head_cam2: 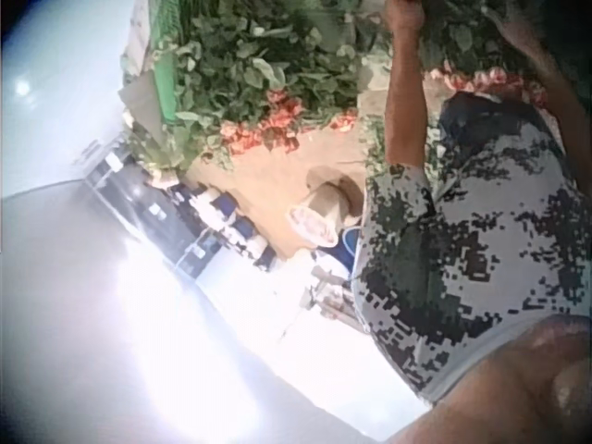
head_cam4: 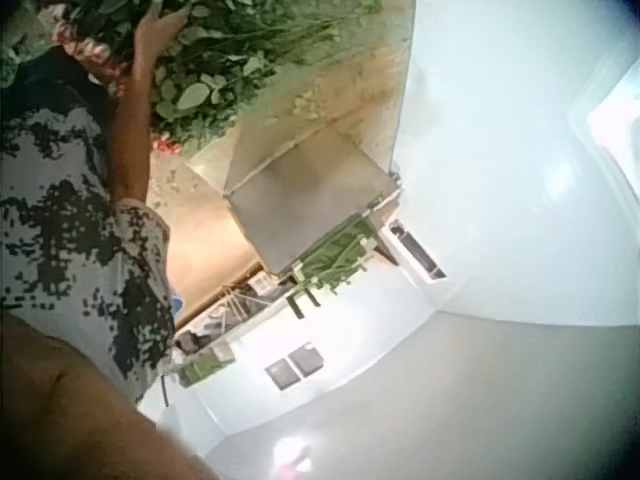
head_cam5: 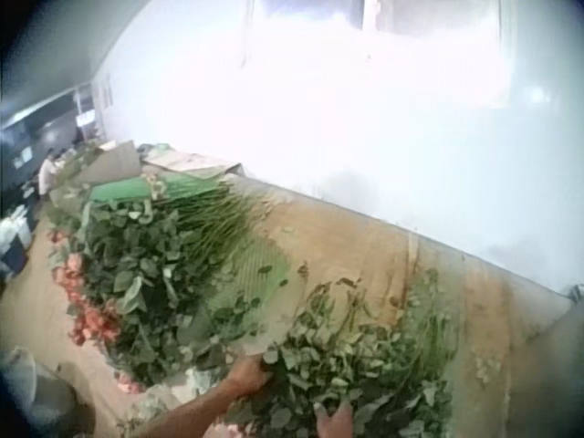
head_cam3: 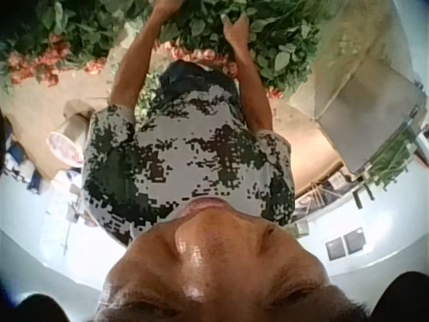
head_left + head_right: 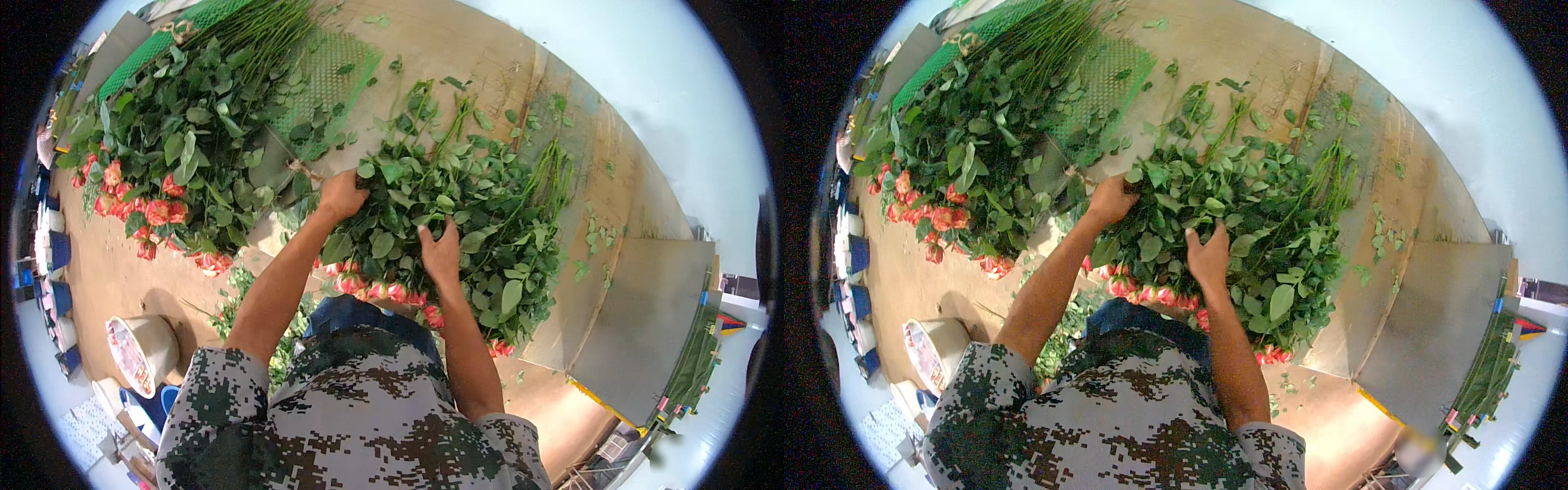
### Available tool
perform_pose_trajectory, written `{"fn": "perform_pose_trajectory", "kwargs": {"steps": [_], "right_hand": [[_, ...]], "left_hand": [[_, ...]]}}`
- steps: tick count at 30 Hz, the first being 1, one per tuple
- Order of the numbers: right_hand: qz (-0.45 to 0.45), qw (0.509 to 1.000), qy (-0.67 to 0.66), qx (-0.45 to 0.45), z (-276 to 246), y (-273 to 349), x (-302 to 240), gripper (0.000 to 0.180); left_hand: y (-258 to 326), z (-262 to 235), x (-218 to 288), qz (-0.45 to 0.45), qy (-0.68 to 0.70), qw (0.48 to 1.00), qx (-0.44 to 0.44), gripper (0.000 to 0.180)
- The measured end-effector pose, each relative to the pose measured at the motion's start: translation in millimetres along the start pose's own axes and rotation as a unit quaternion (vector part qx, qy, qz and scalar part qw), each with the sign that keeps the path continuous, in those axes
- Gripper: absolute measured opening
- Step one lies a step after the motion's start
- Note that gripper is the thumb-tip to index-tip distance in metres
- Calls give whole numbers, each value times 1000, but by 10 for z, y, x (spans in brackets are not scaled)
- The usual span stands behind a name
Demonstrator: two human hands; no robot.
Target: The person arranges green leafy stems and red flowers on a large table, gathering them into bunches and placing them on a green mat. The person handles the stems by hand, repeatedly picking up and repositioning the foliage.
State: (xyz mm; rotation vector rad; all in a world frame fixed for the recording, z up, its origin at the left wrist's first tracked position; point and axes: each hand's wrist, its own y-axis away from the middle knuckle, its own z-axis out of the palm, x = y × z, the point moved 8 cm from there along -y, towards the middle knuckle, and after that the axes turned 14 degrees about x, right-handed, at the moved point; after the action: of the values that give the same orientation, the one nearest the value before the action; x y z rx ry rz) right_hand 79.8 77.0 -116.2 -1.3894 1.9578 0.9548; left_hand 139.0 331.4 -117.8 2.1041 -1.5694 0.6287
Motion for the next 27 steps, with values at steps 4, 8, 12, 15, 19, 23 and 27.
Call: {"fn": "perform_pose_trajectory", "kwargs": {"steps": [4, 8, 12, 15, 19, 23, 27], "right_hand": [[39, 999, -38, -1, -26, -50, 165, 72], [76, 995, -68, 16, -31, 1, 133, 73], [43, 994, -92, 34, 10, 29, 93, 76], [57, 992, -101, 46, 37, 32, 60, 83], [105, 986, -126, 19, 103, 101, -137, 95], [130, 985, -113, 6, 346, 39, 5, 99], [53, 979, -197, -10, 517, 62, -268, 71]], "left_hand": [[3, 53, 27, -47, 172, 976, -127, 31], [60, 54, 41, -95, 312, 932, -158, 32], [71, 129, -139, -97, 304, 938, -137, 38], [42, 199, -202, -71, 264, 947, -169, 38], [77, 229, -131, -56, 232, 949, -207, 35], [161, 352, 133, 40, 150, 970, -186, 38], [333, 487, 357, 9, 208, 956, -205, 42]]}}
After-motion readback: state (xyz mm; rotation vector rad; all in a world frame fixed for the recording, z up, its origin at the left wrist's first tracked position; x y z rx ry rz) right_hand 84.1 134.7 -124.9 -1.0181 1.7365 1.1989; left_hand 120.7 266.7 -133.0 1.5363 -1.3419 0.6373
